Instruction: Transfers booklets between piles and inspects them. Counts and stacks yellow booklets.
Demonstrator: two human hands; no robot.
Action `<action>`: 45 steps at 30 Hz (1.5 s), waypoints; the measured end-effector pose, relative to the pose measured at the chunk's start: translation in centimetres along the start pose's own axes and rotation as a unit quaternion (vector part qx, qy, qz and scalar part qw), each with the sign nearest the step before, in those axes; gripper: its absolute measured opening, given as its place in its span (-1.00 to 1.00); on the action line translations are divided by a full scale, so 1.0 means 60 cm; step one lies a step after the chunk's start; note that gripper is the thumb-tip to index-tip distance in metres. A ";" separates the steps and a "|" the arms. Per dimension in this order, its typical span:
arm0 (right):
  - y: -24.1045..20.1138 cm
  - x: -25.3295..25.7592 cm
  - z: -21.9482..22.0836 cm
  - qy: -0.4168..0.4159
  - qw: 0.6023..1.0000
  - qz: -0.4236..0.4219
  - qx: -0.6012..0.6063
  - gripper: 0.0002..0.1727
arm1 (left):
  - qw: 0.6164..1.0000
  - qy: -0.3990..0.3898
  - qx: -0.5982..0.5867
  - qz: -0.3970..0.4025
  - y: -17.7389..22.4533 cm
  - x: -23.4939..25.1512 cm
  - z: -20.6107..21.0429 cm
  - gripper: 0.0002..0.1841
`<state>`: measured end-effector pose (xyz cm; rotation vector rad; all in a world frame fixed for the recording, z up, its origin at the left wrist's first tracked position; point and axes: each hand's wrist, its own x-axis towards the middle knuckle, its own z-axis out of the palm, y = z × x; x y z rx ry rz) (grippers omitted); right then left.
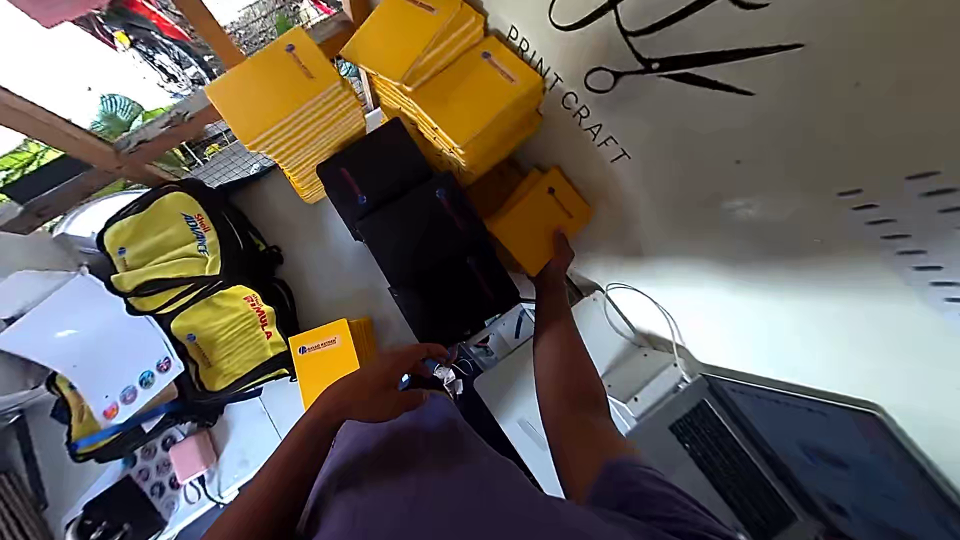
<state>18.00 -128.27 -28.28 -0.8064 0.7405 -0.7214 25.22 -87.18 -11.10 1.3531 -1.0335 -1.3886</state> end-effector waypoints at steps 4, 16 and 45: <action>0.009 0.002 -0.023 0.024 1.000 -0.001 0.009 -0.58 | 1.000 -0.015 -0.004 0.020 0.011 0.015 0.001 -0.39; 0.020 -0.174 -0.106 0.147 0.975 -0.162 -0.035 -0.56 | 1.000 0.013 -0.003 -0.022 0.000 -0.023 0.021 -0.35; 0.098 -0.679 0.294 -0.240 0.900 0.267 -0.247 -0.42 | 0.852 0.448 -0.264 -0.061 -0.160 -0.310 0.078 -0.07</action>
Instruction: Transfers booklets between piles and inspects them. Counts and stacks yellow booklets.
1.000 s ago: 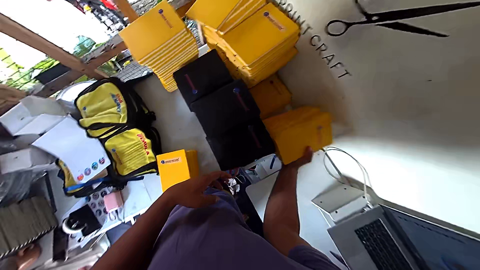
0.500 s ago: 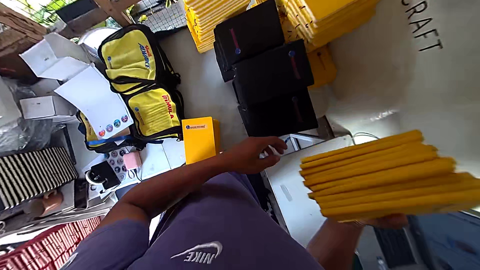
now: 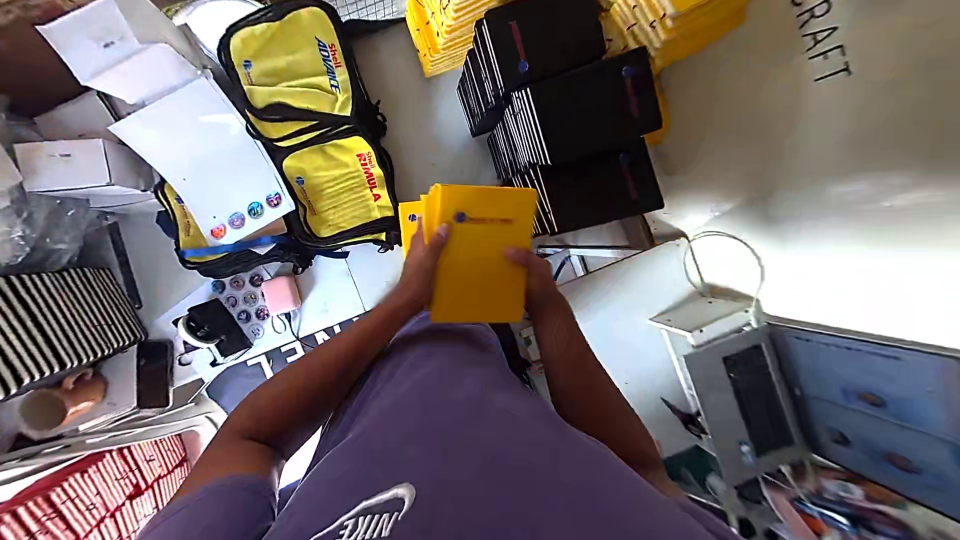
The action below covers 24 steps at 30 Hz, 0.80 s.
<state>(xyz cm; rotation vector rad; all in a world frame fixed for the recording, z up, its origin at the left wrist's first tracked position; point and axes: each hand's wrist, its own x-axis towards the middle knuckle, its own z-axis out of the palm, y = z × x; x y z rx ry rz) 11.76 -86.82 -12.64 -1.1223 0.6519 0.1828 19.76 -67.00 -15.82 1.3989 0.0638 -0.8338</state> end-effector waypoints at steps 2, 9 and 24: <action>0.034 0.042 0.020 -0.024 0.999 0.024 0.005 -0.37 | 0.998 0.025 -0.054 -0.028 -0.036 0.020 -0.035 -0.13; 0.053 0.100 0.047 0.013 0.996 0.068 -0.052 -0.16 | 0.979 0.175 -0.061 -0.079 -0.105 0.053 -0.063 -0.11; 0.097 0.215 -0.018 0.031 0.982 0.171 -0.074 0.23 | 0.969 0.117 -0.181 -0.124 -0.057 0.165 -0.128 0.00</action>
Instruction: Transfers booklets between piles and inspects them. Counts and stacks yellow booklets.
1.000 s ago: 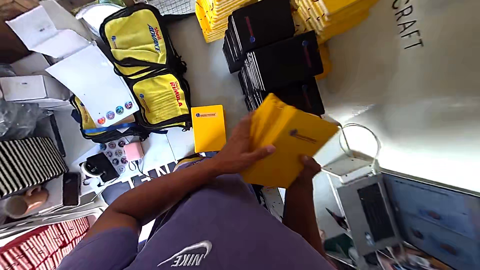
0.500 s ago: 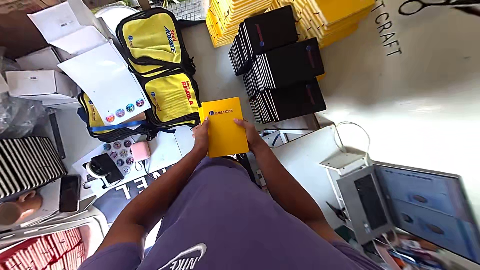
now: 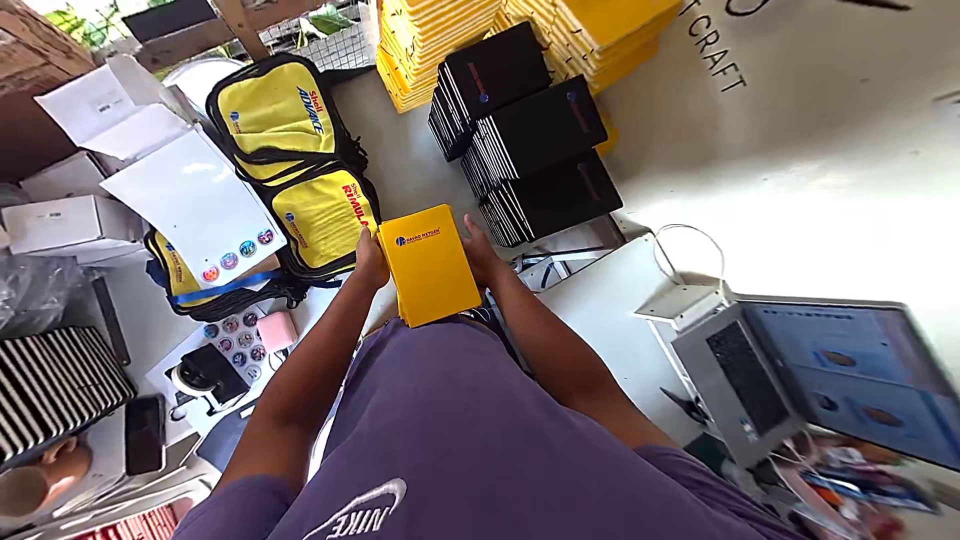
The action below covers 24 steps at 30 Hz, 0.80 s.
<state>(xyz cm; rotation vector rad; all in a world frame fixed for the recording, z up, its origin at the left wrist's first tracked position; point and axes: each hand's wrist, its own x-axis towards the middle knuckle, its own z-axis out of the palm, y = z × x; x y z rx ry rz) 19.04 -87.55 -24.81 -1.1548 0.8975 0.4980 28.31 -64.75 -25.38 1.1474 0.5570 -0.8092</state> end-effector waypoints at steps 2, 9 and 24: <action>-0.021 0.011 0.006 -0.020 1.000 0.007 0.020 0.25 | 1.000 0.014 0.002 -0.007 0.000 0.017 0.011 -0.04; -0.076 -0.010 0.064 -0.027 0.996 -0.056 0.064 -0.10 | 1.000 0.009 -0.003 -0.004 0.023 0.021 0.056 -0.20; 0.016 -0.019 -0.129 -0.112 0.992 -0.002 -0.052 -0.21 | 0.990 0.051 0.092 0.090 0.053 -0.018 0.073 -0.36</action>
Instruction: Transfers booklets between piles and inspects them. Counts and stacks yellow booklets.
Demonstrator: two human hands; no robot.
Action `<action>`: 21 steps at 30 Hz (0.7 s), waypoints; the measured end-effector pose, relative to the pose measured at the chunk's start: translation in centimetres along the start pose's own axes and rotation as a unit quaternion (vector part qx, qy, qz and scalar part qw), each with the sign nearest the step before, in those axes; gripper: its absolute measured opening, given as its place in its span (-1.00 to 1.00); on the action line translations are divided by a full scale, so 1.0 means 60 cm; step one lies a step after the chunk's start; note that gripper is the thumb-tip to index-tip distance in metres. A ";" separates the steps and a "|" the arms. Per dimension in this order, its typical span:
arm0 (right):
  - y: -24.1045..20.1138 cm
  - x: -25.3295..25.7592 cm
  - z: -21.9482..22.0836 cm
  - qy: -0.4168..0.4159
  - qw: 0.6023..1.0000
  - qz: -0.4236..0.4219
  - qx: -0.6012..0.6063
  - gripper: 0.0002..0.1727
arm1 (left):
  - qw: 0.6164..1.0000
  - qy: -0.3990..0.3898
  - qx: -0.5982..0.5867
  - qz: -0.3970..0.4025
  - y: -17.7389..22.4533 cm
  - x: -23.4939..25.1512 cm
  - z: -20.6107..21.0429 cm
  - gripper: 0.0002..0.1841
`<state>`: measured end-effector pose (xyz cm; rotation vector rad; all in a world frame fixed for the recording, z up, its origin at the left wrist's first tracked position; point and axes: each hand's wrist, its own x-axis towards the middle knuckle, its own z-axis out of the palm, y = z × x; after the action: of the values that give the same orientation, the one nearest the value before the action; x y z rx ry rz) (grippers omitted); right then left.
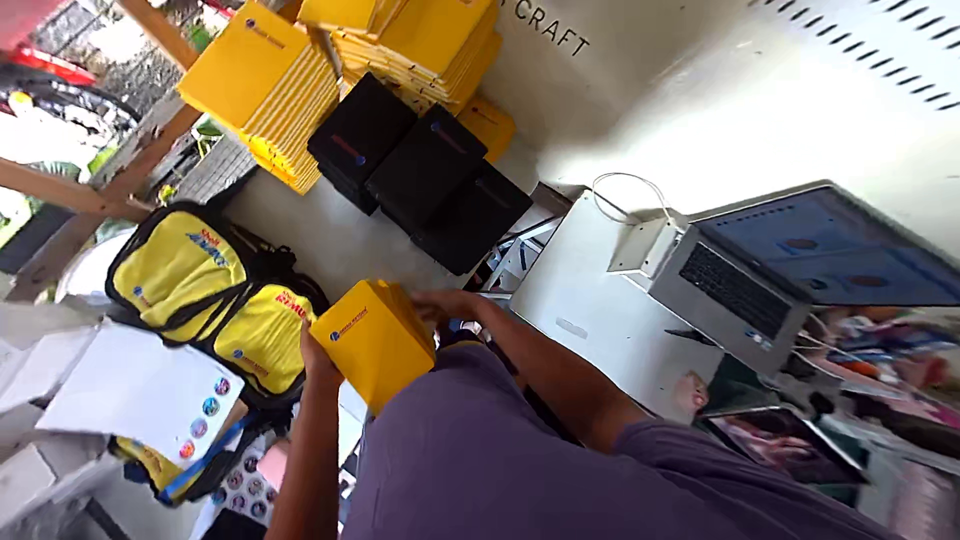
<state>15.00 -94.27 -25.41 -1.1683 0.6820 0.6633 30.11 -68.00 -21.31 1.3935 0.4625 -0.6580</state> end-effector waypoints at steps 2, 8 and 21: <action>0.053 -0.059 -0.124 0.018 1.000 0.018 0.002 -0.40 | 0.983 0.064 0.134 0.106 0.006 -0.023 0.010 -0.40; 0.065 -0.157 -0.451 0.418 0.891 -0.040 0.171 -0.50 | 0.836 0.056 0.435 0.330 0.011 -0.084 0.061 -0.13; -0.240 0.112 -0.690 0.474 0.880 0.005 -0.025 0.16 | 0.721 0.157 0.595 0.318 -0.033 -0.076 0.110 -0.16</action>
<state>24.82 -136.97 -32.29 -1.5287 1.4952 0.0607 24.89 -73.94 -18.87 2.7406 -0.3251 -0.0468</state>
